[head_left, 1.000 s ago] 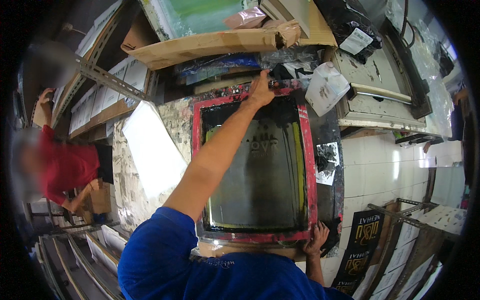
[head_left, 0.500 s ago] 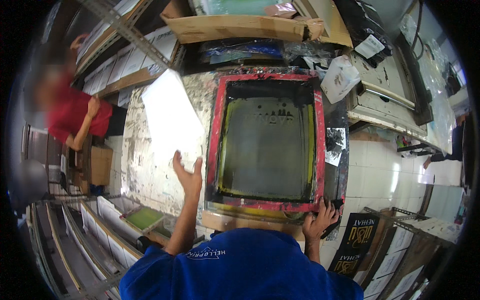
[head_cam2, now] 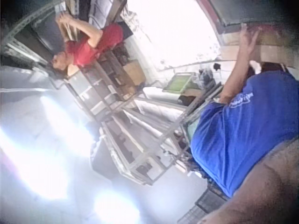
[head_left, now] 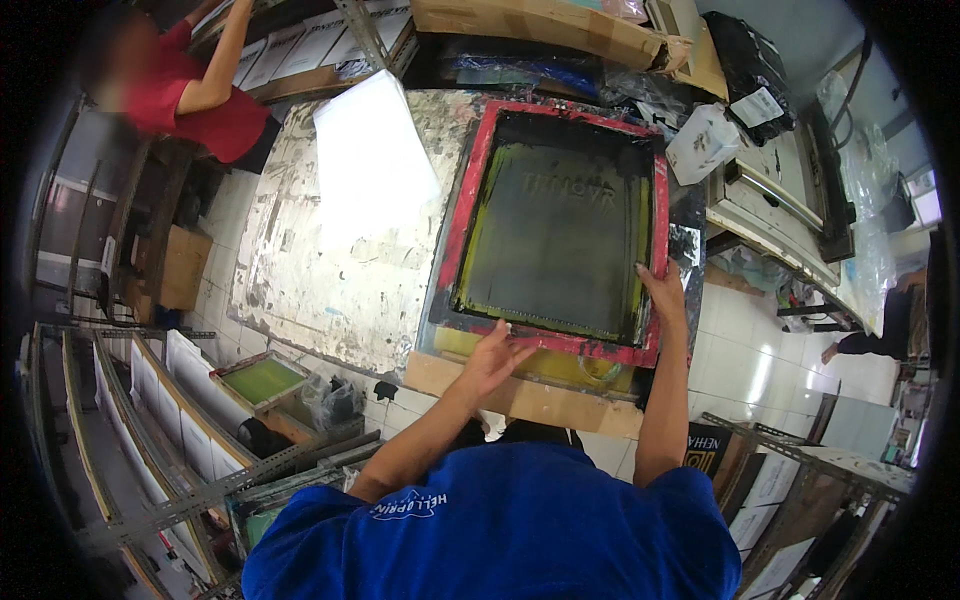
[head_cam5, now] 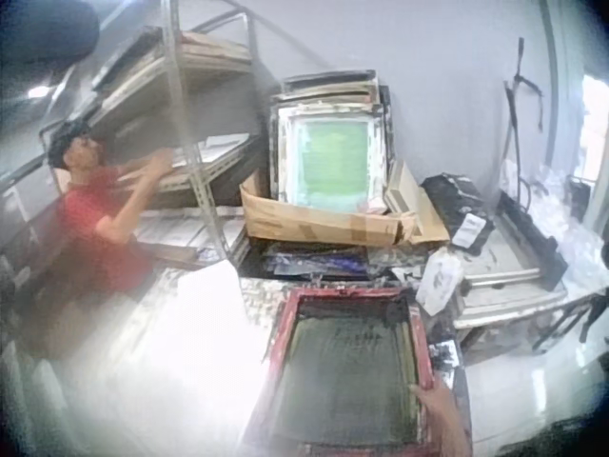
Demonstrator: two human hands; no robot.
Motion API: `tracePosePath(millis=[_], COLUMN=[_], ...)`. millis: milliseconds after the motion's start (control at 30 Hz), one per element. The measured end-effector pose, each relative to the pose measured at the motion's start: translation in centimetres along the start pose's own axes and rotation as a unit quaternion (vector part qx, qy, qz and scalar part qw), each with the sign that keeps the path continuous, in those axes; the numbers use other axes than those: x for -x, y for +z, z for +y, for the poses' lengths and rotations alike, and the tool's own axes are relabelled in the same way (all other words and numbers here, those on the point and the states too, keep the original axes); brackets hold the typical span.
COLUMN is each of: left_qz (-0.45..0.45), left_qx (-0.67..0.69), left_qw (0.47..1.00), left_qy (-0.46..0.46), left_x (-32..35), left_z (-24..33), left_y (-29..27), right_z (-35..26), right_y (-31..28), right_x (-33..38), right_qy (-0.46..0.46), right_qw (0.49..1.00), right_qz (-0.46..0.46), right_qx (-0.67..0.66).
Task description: The person wipes black ink onto a screen printing frame, picks it up to inspect it against a light source, and then uses a small brush to apply touch-ups to the mesh surface.
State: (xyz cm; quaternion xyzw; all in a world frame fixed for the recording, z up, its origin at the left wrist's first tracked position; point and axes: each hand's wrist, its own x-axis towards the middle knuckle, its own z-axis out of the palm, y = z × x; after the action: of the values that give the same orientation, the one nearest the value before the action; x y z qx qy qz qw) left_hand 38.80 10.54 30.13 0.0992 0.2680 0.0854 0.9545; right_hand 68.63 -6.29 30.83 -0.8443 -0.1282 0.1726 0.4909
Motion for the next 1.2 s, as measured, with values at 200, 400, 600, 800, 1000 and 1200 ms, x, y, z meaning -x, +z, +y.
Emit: tracePosePath(millis=[200, 400, 600, 800, 1000, 1200], left_qz=[0.039, 0.059, 0.045, 0.112, 0.143, 0.170], left_qx=[0.009, 0.028, 0.119, 0.093, 0.106, 0.122], left_qw=[0.998, 0.991, 0.951, 0.902, 0.853, 0.817], left_qy=[0.043, 0.120, 0.283, 0.407, 0.491, 0.536], left_x=[-0.4, 4.8, 11.6, 20.5, 31.2, 43.5], left_z=[-1.9, -2.8, -4.5, -6.9, -10.1, -14.8], left_y=[0.3, -0.4, -0.1, -1.4, -7.0, -11.1], right_z=[-0.6, -2.1, -5.1, -5.6, -5.3, -4.4], right_y=[0.3, 0.3, 3.0, 5.8, 7.6, 7.5], right_x=[0.8, 6.0, 14.9, 24.7, 36.6, 47.5], right_qy=[0.006, -0.022, -0.020, -0.072, -0.108, -0.109], right_qw=[0.995, 0.995, 0.985, 0.973, 0.945, 0.922], right_qz=[-0.032, -0.046, -0.049, -0.090, -0.177, -0.256], right_qx=[-0.095, -0.087, -0.161, -0.199, -0.252, -0.269])
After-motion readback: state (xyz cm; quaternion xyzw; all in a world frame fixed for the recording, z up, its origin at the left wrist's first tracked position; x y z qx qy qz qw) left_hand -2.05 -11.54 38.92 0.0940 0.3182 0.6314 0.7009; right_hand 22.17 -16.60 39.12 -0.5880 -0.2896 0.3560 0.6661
